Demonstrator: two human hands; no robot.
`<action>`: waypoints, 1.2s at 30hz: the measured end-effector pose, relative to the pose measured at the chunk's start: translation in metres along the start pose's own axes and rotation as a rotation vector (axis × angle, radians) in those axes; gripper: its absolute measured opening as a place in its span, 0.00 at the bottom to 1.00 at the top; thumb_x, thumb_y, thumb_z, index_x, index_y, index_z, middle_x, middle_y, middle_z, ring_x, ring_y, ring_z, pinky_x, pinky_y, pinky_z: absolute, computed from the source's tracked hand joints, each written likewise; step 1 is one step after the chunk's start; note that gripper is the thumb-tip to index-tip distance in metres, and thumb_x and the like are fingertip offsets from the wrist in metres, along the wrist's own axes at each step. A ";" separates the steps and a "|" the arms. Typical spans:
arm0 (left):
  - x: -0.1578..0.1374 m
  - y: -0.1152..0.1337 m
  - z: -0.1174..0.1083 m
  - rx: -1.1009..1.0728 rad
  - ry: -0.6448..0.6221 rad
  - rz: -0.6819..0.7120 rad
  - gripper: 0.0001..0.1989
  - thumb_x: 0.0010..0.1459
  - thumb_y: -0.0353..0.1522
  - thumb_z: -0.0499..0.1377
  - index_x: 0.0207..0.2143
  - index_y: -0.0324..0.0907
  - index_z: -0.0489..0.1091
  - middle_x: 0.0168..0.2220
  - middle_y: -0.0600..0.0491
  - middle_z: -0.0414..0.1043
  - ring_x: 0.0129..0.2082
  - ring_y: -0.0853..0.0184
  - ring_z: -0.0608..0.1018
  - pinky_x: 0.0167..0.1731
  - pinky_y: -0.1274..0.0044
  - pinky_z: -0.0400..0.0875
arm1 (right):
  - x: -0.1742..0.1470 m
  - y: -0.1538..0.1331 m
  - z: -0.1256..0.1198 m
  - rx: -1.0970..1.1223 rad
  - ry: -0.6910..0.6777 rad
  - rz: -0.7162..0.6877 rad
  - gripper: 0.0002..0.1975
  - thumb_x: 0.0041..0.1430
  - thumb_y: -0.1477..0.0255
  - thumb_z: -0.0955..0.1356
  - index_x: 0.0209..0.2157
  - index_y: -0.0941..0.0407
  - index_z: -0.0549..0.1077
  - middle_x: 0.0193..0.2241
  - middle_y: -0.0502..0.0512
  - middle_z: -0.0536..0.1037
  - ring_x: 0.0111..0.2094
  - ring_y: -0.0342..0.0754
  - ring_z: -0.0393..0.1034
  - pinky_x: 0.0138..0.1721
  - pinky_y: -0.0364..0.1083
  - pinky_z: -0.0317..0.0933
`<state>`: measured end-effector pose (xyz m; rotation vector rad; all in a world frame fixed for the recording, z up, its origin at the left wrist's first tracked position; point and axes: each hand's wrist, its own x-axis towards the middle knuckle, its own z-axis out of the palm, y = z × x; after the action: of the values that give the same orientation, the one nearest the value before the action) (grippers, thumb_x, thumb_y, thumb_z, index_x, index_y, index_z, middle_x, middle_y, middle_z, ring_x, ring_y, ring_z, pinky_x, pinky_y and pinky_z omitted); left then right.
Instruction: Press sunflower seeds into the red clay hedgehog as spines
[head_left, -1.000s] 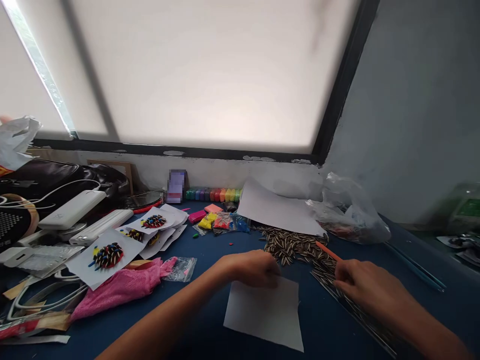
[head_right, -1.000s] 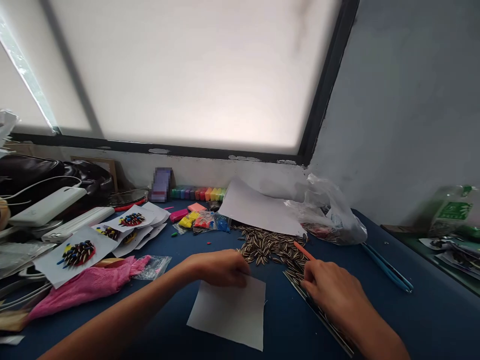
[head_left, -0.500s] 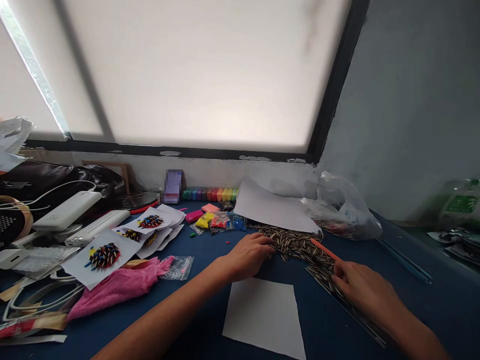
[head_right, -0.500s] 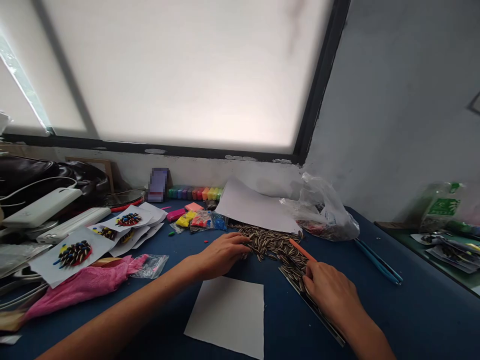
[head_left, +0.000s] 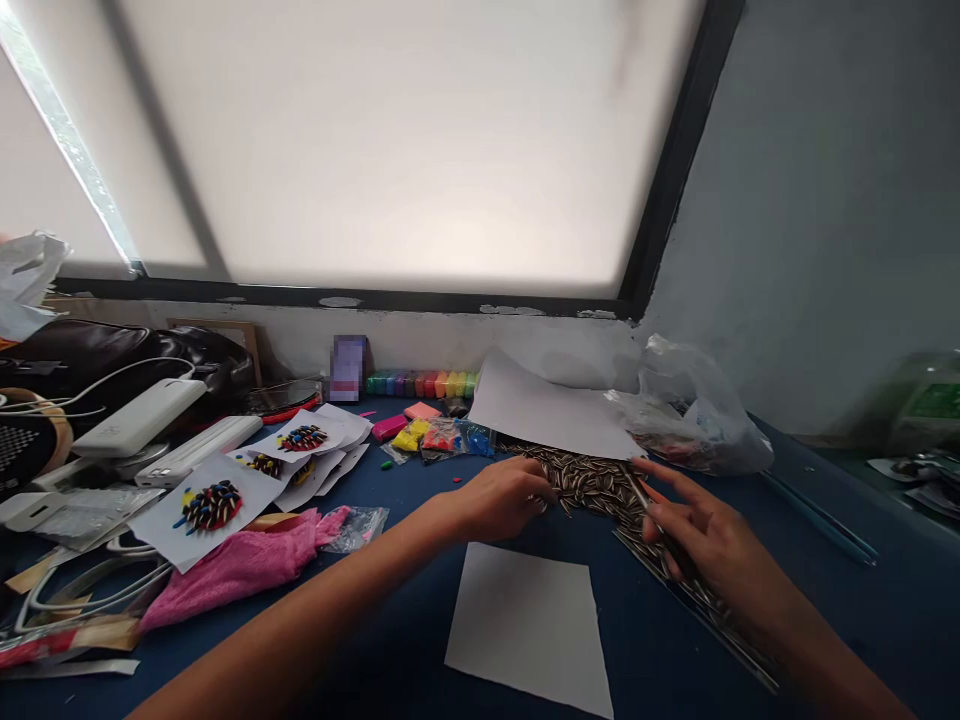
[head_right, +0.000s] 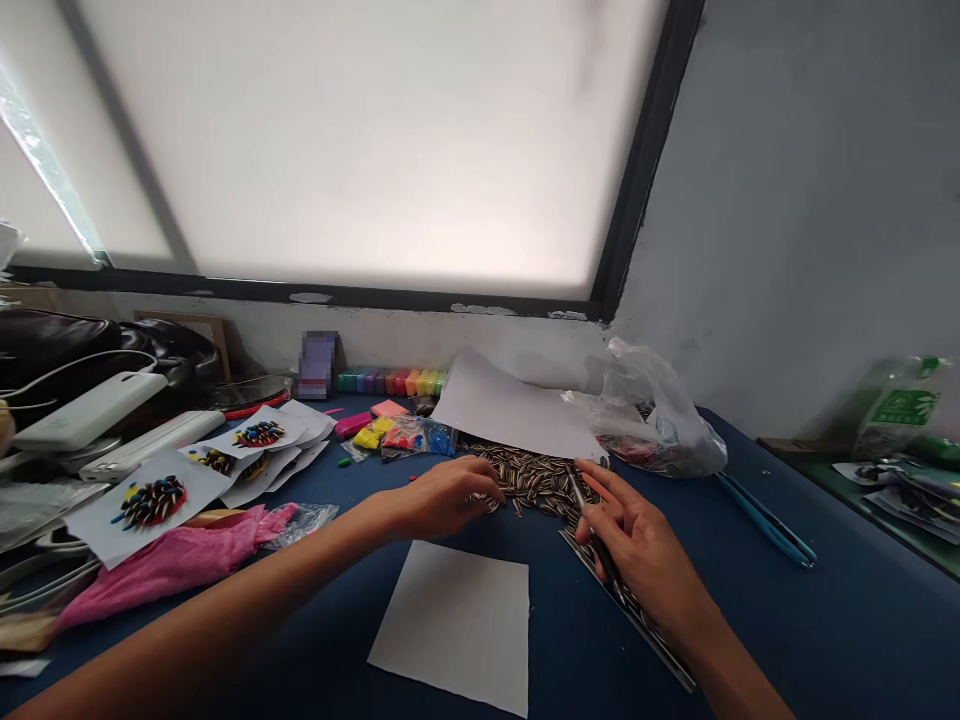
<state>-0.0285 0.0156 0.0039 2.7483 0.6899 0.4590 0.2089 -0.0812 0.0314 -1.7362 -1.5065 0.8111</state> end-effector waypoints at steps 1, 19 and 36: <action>-0.006 0.003 -0.002 -0.007 -0.031 0.014 0.12 0.60 0.25 0.57 0.45 0.39 0.76 0.49 0.46 0.74 0.48 0.60 0.76 0.48 0.72 0.72 | -0.001 -0.002 0.002 0.104 -0.040 0.010 0.27 0.59 0.52 0.62 0.54 0.54 0.65 0.27 0.50 0.75 0.17 0.42 0.63 0.22 0.45 0.60; -0.060 0.029 0.024 0.008 -0.059 -0.125 0.33 0.66 0.47 0.49 0.64 0.35 0.56 0.68 0.40 0.47 0.68 0.55 0.50 0.65 0.62 0.47 | -0.012 -0.009 0.054 0.613 -0.202 0.103 0.24 0.47 0.48 0.72 0.30 0.57 0.74 0.16 0.44 0.67 0.16 0.37 0.57 0.19 0.40 0.51; -0.088 0.043 0.037 0.010 -0.078 -0.244 0.37 0.64 0.49 0.50 0.65 0.30 0.52 0.68 0.36 0.45 0.68 0.51 0.48 0.65 0.60 0.46 | -0.015 -0.010 0.088 0.487 -0.291 0.057 0.22 0.49 0.52 0.72 0.27 0.55 0.64 0.16 0.41 0.65 0.16 0.38 0.57 0.19 0.40 0.53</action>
<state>-0.0706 -0.0714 -0.0361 2.6277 0.9927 0.2938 0.1293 -0.0866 -0.0097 -1.3418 -1.2965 1.3785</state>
